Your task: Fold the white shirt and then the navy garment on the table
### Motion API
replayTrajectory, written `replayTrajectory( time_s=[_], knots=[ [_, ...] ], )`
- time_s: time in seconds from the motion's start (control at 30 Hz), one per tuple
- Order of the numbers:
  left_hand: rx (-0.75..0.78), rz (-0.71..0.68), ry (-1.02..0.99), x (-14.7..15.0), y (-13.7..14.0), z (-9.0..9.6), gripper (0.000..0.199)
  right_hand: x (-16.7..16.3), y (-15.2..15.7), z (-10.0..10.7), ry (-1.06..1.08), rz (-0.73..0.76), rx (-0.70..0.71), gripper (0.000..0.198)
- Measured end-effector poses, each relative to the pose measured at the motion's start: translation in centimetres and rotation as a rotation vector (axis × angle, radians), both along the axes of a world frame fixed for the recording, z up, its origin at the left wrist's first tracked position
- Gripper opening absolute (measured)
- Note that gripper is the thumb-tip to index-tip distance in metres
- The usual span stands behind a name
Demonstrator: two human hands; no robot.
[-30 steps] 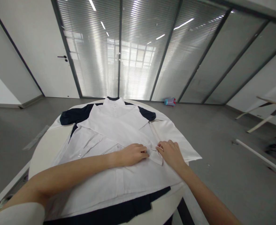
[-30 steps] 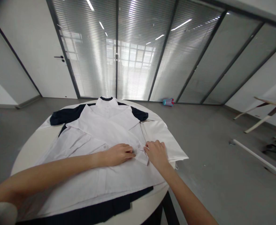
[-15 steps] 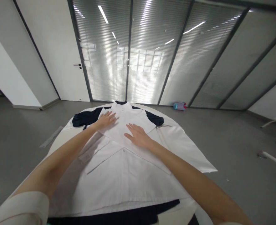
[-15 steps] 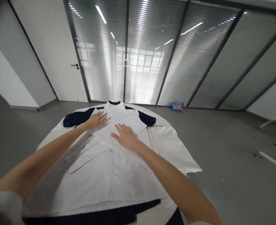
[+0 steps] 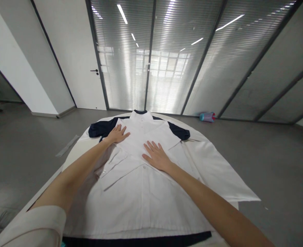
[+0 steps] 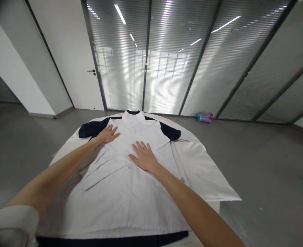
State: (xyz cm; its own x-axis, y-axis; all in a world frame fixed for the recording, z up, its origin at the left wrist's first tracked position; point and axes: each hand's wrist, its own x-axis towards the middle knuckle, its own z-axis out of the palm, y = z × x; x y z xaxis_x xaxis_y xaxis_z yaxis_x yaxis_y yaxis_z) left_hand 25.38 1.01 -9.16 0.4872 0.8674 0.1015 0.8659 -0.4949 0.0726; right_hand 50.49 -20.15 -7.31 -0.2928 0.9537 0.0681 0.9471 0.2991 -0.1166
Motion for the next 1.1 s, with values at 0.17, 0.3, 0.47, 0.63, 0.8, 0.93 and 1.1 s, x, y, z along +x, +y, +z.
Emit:
replayTrajectory(
  time_s=[0.17,0.3,0.47,0.63,0.8,0.93,1.1],
  knots=[
    [-0.027,-0.008,0.036,-0.1,0.0,0.2,0.078,2.0,-3.1,-0.3,-0.025,-0.026,0.025,0.081],
    [-0.023,0.002,0.046,-0.1,-0.1,0.2,0.08,3.7,-6.1,-0.3,-0.018,-0.045,0.034,0.079],
    [-0.028,0.042,0.062,0.1,-0.5,0.4,0.084,5.0,-9.0,0.0,-0.019,-0.104,0.001,0.079],
    [-0.042,0.06,0.07,0.3,-0.6,0.7,0.087,6.3,-12.1,0.1,-0.034,-0.127,0.028,0.075],
    [-0.049,0.068,0.074,0.2,-0.3,0.2,0.088,8.0,-15.4,-0.9,-0.001,-0.126,0.068,0.071],
    [-0.055,0.065,0.076,0.0,-0.1,0.1,0.086,8.8,-17.8,-1.4,0.02,-0.157,0.079,0.072],
    [0.038,0.058,0.039,1.7,-0.8,2.0,0.079,6.6,-16.5,2.1,0.097,-0.186,0.161,0.07]
  ],
)
